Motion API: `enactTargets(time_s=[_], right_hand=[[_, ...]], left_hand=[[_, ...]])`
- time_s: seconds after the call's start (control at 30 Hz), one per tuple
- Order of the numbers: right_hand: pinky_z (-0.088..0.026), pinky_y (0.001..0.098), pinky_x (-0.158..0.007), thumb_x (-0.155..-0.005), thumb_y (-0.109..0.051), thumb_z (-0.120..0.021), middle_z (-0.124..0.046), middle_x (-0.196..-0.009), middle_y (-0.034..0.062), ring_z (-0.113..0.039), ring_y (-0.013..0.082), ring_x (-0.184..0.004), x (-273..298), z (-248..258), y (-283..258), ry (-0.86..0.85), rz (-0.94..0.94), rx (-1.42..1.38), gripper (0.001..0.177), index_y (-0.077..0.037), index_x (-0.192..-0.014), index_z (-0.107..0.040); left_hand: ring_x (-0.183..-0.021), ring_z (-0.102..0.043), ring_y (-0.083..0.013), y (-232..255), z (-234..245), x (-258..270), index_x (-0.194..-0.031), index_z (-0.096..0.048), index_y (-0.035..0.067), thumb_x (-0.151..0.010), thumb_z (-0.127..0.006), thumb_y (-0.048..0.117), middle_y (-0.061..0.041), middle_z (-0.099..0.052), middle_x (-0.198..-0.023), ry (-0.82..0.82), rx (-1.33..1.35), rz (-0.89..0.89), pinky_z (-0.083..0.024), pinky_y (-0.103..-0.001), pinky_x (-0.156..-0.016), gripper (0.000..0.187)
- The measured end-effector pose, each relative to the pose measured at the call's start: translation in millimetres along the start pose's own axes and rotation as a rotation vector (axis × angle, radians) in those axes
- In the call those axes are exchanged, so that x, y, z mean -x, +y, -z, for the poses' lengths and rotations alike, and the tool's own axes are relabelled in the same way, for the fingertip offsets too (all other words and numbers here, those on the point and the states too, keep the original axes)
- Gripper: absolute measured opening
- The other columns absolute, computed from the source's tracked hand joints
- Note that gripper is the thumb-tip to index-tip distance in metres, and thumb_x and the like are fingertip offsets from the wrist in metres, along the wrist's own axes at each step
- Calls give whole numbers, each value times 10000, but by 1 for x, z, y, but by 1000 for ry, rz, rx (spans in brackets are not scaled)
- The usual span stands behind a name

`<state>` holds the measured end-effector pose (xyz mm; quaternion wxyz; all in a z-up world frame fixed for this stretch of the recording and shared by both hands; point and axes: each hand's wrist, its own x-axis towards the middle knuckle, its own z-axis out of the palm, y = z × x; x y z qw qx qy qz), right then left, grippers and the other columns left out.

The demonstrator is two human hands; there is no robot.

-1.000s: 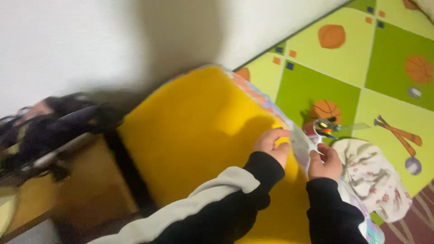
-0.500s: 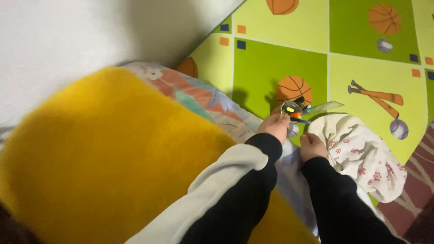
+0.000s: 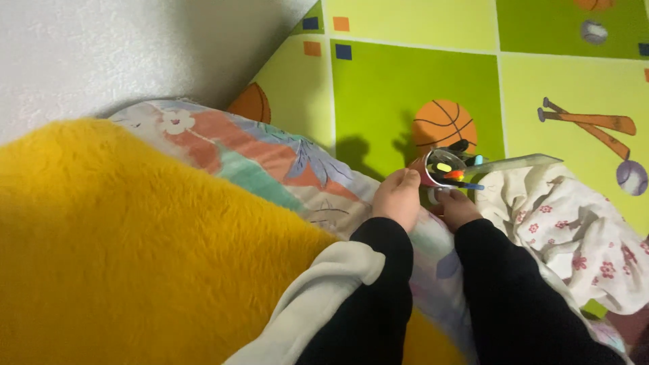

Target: The person organizes various items on a desk, moving bottles, a lightbulb, a card, a computer mouse, and hair styling tools from a yellow mat to the desk surface and the area behind the monitor.

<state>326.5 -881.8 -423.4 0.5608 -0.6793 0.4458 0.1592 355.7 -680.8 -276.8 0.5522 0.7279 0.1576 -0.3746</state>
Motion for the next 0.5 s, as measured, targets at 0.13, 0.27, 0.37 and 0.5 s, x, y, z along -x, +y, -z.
enactTargets(time_s=[0.13, 0.27, 0.37, 0.5], right_hand=[[-579, 439, -862, -957, -377, -627, -746, -929, 213, -742, 298, -881, 2, -10, -6, -4, 31, 242, 581, -37, -1417, -532], [-494, 543, -1027, -946, -476, -609, -729, -1082, 266, -690, 377, -1097, 19, 1, -16, 13, 132, 417, 710, 8, -1460, -532], [-582, 408, -581, -1000, -443, -581, -698, -768, 173, -696, 290, -675, -12, 5, -6, -32, 162, 315, 432, -61, -1173, -686], [-472, 360, -408, -1054, -349, -554, -637, -721, 227, -635, 323, -565, 53, 19, -43, -26, 173, 72, 393, 14, -1200, -586]], left_hand=[[-1542, -320, -243, 12, 9, 16, -1585, -405, 141, -1040, -337, 525, -63, -437, -1617, -53, 91, 0, -217, -459, -1274, 670], [-1515, -363, -217, 12, 5, 16, -1566, -441, 216, -1049, -390, 524, -15, -477, -1584, -33, 88, 20, -272, -478, -1237, 604], [-1549, -304, -247, 24, 8, 32, -1589, -410, 154, -1065, -398, 463, -65, -392, -1648, -64, 23, -25, -254, -471, -1254, 609], [-1546, -303, -226, 19, 2, 46, -1557, -443, 224, -950, -471, 560, -31, -314, -1691, 6, -33, -134, -250, -400, -1275, 694]])
